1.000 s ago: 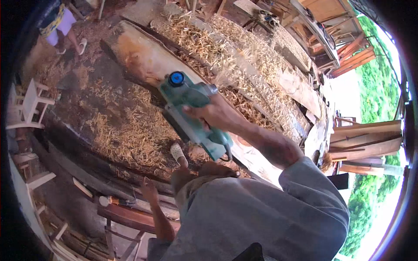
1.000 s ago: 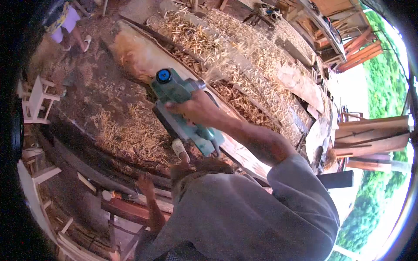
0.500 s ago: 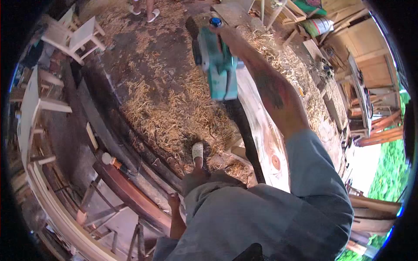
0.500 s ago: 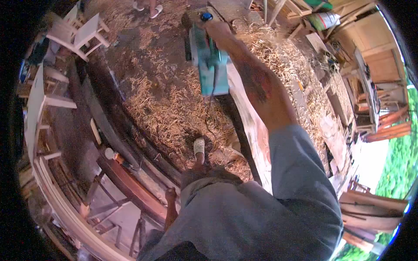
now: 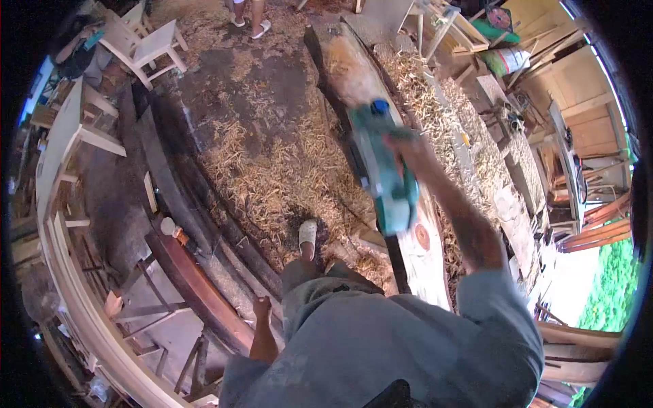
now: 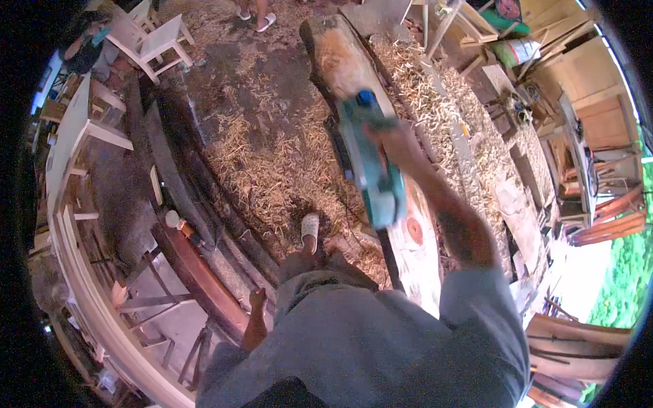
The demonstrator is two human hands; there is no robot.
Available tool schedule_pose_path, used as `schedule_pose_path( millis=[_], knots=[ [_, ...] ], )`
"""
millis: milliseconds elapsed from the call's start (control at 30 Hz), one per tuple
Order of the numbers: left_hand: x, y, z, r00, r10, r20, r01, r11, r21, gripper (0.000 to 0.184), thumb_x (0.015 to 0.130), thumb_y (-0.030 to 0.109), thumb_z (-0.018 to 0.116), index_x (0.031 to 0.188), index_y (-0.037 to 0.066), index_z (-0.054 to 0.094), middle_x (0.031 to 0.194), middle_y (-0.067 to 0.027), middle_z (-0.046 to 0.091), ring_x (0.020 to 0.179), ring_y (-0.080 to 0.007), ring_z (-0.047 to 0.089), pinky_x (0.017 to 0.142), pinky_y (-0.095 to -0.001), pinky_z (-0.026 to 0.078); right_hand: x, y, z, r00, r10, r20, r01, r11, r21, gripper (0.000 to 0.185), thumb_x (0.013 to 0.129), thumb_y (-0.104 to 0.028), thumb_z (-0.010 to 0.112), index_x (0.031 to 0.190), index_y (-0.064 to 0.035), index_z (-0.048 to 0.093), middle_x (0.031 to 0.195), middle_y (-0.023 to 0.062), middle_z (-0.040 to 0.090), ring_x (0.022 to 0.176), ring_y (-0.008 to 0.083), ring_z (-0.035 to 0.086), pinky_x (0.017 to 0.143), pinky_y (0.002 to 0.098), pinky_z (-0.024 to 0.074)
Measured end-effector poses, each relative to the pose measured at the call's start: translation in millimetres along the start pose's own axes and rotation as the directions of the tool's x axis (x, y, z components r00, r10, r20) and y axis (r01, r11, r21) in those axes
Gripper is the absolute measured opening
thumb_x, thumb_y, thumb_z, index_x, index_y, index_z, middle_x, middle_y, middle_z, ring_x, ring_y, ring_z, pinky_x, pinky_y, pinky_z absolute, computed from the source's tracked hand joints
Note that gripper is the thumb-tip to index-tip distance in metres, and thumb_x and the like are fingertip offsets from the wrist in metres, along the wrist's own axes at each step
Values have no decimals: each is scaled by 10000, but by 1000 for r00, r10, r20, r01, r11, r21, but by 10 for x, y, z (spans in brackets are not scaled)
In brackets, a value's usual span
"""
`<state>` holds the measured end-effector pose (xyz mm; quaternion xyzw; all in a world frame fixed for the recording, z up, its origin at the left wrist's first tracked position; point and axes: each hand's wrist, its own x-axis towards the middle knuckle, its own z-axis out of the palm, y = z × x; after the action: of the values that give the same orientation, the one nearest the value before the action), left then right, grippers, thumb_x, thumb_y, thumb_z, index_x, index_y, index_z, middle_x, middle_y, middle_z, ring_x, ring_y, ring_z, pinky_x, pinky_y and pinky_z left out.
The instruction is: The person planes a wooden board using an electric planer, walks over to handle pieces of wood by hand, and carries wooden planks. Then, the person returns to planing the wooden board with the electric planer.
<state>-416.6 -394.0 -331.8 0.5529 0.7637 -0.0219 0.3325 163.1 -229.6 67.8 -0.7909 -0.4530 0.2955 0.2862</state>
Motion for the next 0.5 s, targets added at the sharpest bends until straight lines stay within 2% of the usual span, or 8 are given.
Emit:
schedule_pose_path(
  millis=[33,133,233,267,300,333,400,500],
  knots=[
    [-147,147,-119,988,-30,154,44,995,-89,356,876,293,626,985,-45,637,915,-229,691,885,-367,673,803,-447,514,-471,106,11,995,-81,-54,88,988,126,343,947,-355,628,913,-14,636,566,41,557,448,132,526,435,345,419],
    [-200,-203,306,997,75,19,-71,987,-144,301,877,300,597,840,14,685,876,-227,698,860,-413,661,792,-464,524,-1818,261,-19,966,256,-32,-246,951,187,202,896,-242,702,858,-49,654,584,16,576,446,114,532,407,309,399],
    [-107,10,433,954,41,297,-35,999,-23,314,874,334,594,859,42,707,899,-224,704,899,-411,663,805,-458,527,-2872,629,15,894,448,-4,-414,828,379,229,898,-249,699,899,-22,674,587,18,588,468,127,531,436,309,414],
    [-40,51,472,860,330,390,-424,887,184,323,869,348,604,929,47,705,928,-227,706,943,-404,662,810,-460,528,-3153,552,-10,821,571,21,-539,762,359,228,878,-223,709,876,1,670,592,21,589,489,122,529,458,301,422],
    [23,86,461,650,530,545,-745,585,319,350,863,363,614,998,52,702,957,-230,708,987,-397,662,815,-461,530,-3492,745,18,816,577,35,-523,710,472,250,865,-242,724,865,3,672,602,22,591,512,125,547,490,309,448],
    [-13,251,360,634,516,575,-757,567,326,350,863,363,614,998,52,702,957,-230,708,987,-397,662,815,-461,530,-3668,710,8,734,679,18,-644,686,338,283,848,-267,740,858,7,671,611,22,595,532,138,564,516,319,465],
    [-276,773,118,944,160,288,-177,984,34,386,860,371,609,1073,58,685,992,-235,707,1061,-389,647,840,-459,533,-3866,644,-16,731,681,-26,-644,703,301,243,833,-212,741,789,-1,630,627,28,603,524,131,581,475,302,459],
    [401,178,732,835,365,411,-466,867,177,394,857,369,608,1068,45,683,995,-238,706,1028,-406,654,857,-473,531,-3774,716,-84,760,650,1,-642,750,160,243,846,-212,749,828,1,634,632,29,607,520,131,585,460,298,458]
  ],
)
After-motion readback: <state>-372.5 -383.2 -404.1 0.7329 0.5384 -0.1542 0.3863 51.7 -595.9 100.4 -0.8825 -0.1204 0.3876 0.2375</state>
